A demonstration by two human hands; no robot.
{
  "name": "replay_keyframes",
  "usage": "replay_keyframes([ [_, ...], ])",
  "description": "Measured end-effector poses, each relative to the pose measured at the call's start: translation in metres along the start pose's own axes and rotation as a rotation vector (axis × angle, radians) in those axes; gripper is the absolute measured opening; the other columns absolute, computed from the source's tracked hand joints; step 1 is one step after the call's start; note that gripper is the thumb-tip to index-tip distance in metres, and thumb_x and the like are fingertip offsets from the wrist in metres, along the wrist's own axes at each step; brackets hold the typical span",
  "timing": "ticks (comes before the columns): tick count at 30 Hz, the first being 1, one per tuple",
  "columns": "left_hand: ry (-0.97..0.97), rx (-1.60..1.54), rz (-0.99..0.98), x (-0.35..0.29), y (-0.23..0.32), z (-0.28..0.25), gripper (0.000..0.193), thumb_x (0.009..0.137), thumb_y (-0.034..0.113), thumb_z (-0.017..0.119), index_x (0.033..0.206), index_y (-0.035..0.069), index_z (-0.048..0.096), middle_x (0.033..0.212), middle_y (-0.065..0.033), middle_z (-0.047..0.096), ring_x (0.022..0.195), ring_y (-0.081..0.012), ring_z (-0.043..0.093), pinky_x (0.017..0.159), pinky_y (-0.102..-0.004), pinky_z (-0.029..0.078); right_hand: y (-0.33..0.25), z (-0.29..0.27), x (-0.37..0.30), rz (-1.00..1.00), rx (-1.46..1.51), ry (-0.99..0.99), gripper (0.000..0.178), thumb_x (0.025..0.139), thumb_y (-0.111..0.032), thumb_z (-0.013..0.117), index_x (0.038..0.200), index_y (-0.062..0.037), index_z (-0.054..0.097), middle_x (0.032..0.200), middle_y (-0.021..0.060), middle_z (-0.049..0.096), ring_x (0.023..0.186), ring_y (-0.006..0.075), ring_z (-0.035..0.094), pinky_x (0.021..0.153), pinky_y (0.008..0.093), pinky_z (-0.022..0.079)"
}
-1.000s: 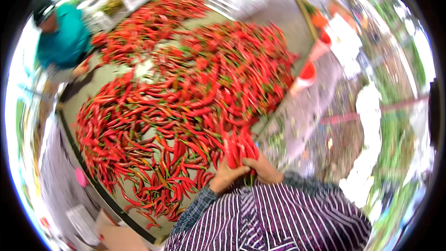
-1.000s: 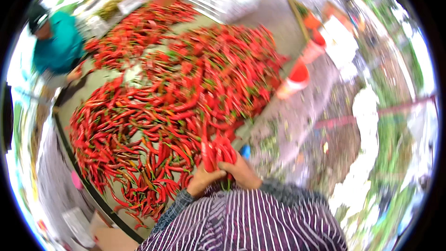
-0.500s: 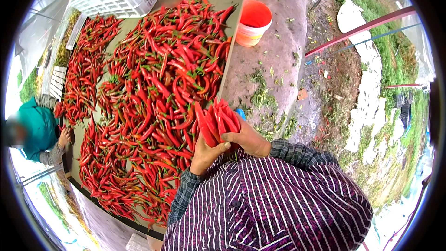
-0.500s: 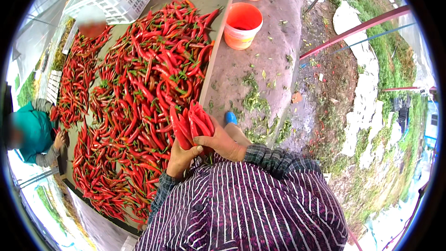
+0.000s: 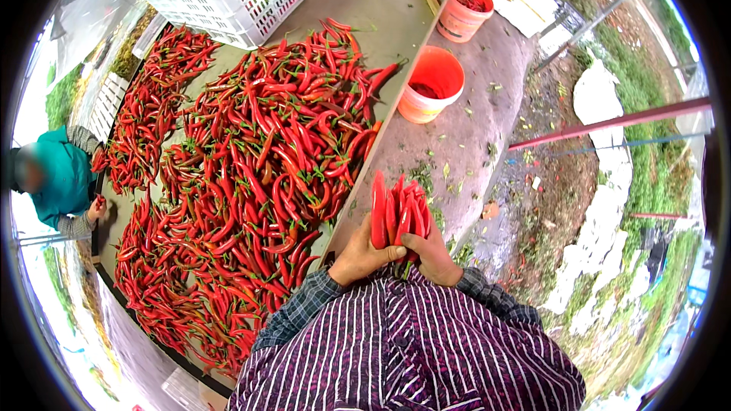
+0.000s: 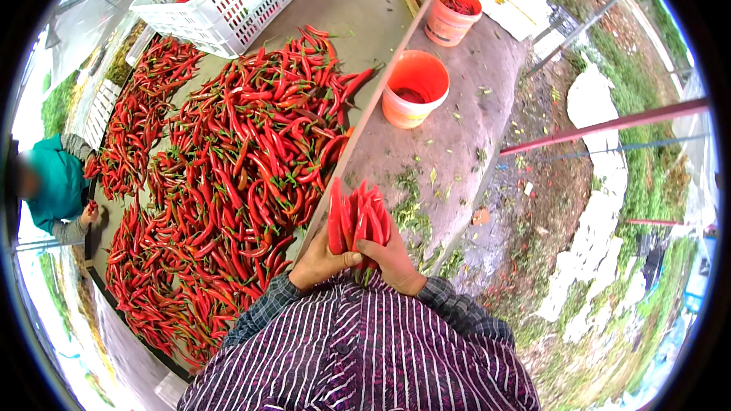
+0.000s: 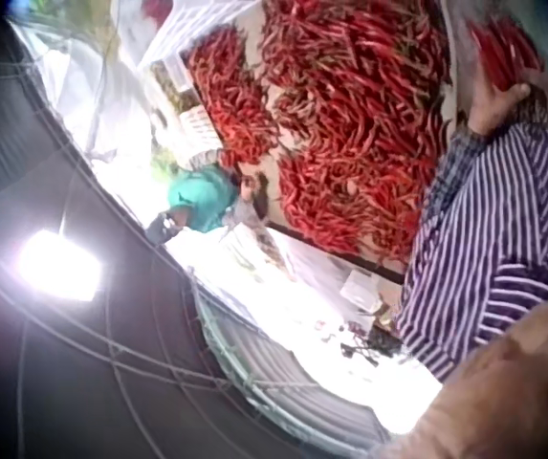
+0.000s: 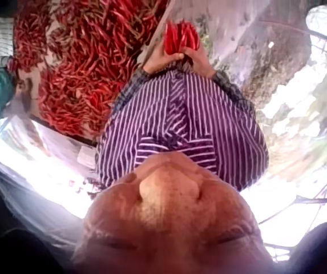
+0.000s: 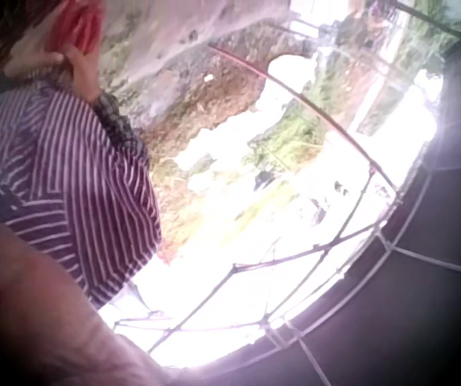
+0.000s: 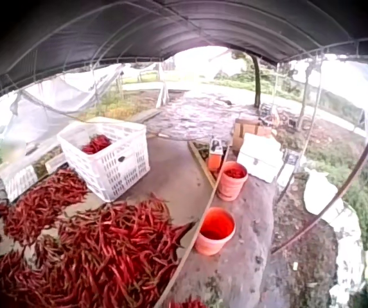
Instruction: The person sorts red peppers by gathering them into a bundle and placing them into a white plastic crate.
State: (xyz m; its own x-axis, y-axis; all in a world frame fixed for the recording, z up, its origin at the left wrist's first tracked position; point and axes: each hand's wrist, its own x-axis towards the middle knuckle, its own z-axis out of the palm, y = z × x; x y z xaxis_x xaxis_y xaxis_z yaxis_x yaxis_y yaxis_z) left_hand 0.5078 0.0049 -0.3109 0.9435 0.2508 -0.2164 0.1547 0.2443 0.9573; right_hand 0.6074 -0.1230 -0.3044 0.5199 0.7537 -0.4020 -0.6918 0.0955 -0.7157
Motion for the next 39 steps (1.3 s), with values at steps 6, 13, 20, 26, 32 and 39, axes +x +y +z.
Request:
replay_keyframes([
  [6, -0.005, -0.134, 0.016, 0.03, 0.006, -0.019, 0.088, 0.075, 0.013, 0.075, 0.141, 0.002, 0.017, 0.137, -0.0117, 0.036, 0.126, -0.0201, 0.037, 0.104, -0.0347, 0.032, -0.019, 0.0, 0.046, -0.004, -0.115, -0.048, 0.08, 0.071, -0.004, 0.07, 0.137, -0.0023, 0.025, 0.131, 0.0086, 0.042, 0.119, 0.0168, 0.043, 0.101, 0.031, 0.035],
  [13, -0.076, -0.075, 0.167, 0.11, 0.018, -0.032, 0.078, 0.074, 0.02, 0.076, 0.134, -0.001, 0.032, 0.127, -0.0099, 0.047, 0.117, -0.0187, 0.042, 0.1, -0.0342, 0.034, -0.067, -0.001, 0.09, 0.013, -0.16, 0.104, 0.071, 0.07, 0.002, 0.06, 0.134, -0.0013, 0.029, 0.121, 0.0085, 0.048, 0.111, 0.0172, 0.049, 0.096, 0.0315, 0.04],
  [20, 0.109, -0.123, 0.242, 0.155, 0.038, -0.069, 0.088, 0.073, 0.026, 0.076, 0.138, 0.0, 0.024, 0.134, -0.0149, 0.035, 0.127, -0.0246, 0.033, 0.106, -0.0372, 0.026, -0.104, 0.018, 0.172, -0.015, -0.346, -0.05, 0.075, 0.067, 0.0, 0.066, 0.133, -0.0026, 0.03, 0.122, 0.0086, 0.047, 0.112, 0.0175, 0.048, 0.094, 0.0307, 0.042],
  [26, 0.245, -0.277, 0.192, 0.154, 0.046, -0.109, 0.094, 0.07, 0.018, 0.079, 0.14, 0.001, 0.018, 0.133, -0.0121, 0.036, 0.124, -0.0235, 0.036, 0.104, -0.0362, 0.03, -0.107, 0.057, 0.227, 0.096, -0.402, -0.266, 0.082, 0.064, -0.006, 0.075, 0.133, -0.0028, 0.031, 0.125, 0.0077, 0.045, 0.115, 0.0182, 0.046, 0.097, 0.0323, 0.04],
  [32, 0.406, -0.351, 0.199, 0.149, 0.056, -0.129, 0.101, 0.069, 0.019, 0.08, 0.141, 0.002, 0.012, 0.14, -0.0126, 0.03, 0.129, -0.0225, 0.032, 0.106, -0.0383, 0.029, -0.096, 0.067, 0.274, 0.221, -0.37, -0.464, 0.097, 0.062, -0.01, 0.081, 0.138, -0.0027, 0.022, 0.13, 0.0092, 0.041, 0.121, 0.0187, 0.042, 0.101, 0.0331, 0.036],
  [39, 0.667, -0.289, 0.267, 0.178, 0.085, -0.138, 0.104, 0.062, 0.021, 0.084, 0.139, 0.002, 0.016, 0.132, -0.0123, 0.033, 0.124, -0.0245, 0.036, 0.103, -0.0377, 0.033, -0.158, 0.134, 0.324, 0.424, -0.451, -0.71, 0.103, 0.058, 0.0, 0.078, 0.141, -0.0052, 0.016, 0.132, 0.0081, 0.041, 0.119, 0.0181, 0.043, 0.101, 0.0332, 0.036],
])
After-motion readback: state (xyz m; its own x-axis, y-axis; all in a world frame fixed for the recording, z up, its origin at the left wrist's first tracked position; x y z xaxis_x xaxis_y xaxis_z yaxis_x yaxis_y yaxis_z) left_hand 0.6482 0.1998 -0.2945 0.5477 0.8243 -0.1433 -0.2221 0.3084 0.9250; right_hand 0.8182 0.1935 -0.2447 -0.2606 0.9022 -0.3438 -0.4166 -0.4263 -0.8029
